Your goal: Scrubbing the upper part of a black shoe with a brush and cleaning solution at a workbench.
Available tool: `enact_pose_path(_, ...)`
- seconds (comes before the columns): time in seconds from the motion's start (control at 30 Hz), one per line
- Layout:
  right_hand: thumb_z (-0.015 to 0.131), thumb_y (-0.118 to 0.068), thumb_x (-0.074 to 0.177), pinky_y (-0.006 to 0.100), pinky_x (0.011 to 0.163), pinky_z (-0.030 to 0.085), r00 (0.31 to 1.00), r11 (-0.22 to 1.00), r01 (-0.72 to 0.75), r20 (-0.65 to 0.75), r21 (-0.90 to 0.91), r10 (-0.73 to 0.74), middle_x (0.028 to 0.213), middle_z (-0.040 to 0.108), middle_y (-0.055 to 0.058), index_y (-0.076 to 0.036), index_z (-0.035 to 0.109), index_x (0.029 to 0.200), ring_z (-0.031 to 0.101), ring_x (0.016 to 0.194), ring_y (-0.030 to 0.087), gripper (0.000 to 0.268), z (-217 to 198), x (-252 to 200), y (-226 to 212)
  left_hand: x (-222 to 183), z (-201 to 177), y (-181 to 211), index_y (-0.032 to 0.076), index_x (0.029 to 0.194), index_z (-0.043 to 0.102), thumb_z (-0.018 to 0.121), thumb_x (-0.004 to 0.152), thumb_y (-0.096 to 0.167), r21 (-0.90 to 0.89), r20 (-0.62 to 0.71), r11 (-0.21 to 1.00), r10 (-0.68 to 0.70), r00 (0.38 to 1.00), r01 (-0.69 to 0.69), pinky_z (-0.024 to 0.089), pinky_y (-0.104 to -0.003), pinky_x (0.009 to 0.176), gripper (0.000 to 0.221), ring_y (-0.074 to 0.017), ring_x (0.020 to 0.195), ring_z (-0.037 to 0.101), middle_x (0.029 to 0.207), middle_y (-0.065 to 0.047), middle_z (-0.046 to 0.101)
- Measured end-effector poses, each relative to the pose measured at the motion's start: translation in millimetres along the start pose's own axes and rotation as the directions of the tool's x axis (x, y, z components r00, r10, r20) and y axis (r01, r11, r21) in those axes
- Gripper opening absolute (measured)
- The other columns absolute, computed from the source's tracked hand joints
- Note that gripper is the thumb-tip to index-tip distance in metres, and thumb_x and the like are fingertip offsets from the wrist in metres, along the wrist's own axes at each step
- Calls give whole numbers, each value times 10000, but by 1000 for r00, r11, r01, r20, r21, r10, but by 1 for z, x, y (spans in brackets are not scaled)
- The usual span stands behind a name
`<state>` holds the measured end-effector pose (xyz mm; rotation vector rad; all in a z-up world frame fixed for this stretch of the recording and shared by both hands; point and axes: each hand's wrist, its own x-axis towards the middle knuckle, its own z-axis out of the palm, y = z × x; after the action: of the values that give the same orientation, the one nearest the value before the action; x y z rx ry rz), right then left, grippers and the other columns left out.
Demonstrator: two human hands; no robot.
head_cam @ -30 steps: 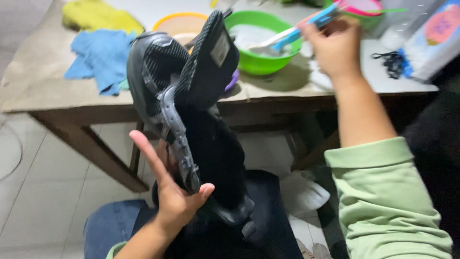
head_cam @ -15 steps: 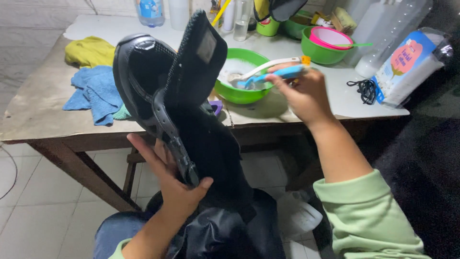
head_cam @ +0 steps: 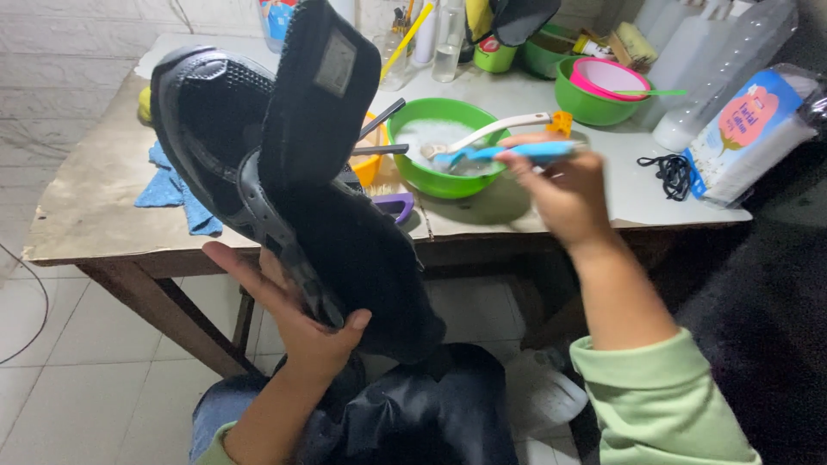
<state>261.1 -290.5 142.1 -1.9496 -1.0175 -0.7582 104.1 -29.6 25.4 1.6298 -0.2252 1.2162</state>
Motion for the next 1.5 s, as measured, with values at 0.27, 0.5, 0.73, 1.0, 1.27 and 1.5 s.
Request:
enact_pose_path(0.27,666,-125,1139,346,722,533,960,1000,22,-280,-2,-22,1078,694,218,55,652,1152,705,886,287,182,-13,-31,-4,6,0,2,254,1617,-250,740,872,454,-133,24,991,0,1000,3,185,-509,1448,1255,-351,1722,141,1784,-106,-139)
enact_pose_path(0.5,671,-184,1165,270,598,458,858,978,-73,-488,197,162,1001,652,210,-17,582,1187,687,803,253,190,-12,-62,-9,-5,-5,10,262,1597,-257,749,877,441,-148,74,988,-44,996,55,127,-509,1444,1250,-371,1720,104,1778,-230,0)
enact_pose_path(0.73,650,-387,915,353,686,740,991,932,84,-129,354,-40,931,715,53,-194,634,804,734,661,184,223,-37,-163,-112,-71,-17,-6,149,1575,-318,829,842,418,-40,102,984,-170,980,175,-96,-424,1415,1387,-233,1674,-201,1673,-73,-392)
enact_pose_path(1.0,742,-284,838,322,866,739,937,970,90,311,225,-159,1039,737,93,-44,701,1083,829,924,261,345,-42,-190,-152,-115,-32,8,93,1576,-265,833,844,255,-52,202,941,-317,927,333,-158,-481,1345,1330,-323,1621,-251,1676,-176,-337)
enact_pose_path(1.27,553,-294,982,427,765,448,901,167,-417,381,894,207,713,455,17,-151,480,766,495,672,209,268,62,-210,-147,-175,-48,19,68,1562,-263,842,782,369,62,232,903,-427,874,425,-73,-463,1321,1385,-345,1617,-147,1693,-234,-229)
enact_pose_path(1.5,473,-298,988,305,422,258,899,-141,-165,208,976,386,519,260,-42,-166,352,640,239,415,102,391,81,-243,-105,-170,-47,12,144,1650,-114,871,713,228,116,313,787,-607,730,605,149,-640,1204,1362,-576,1497,182,1582,-372,186)
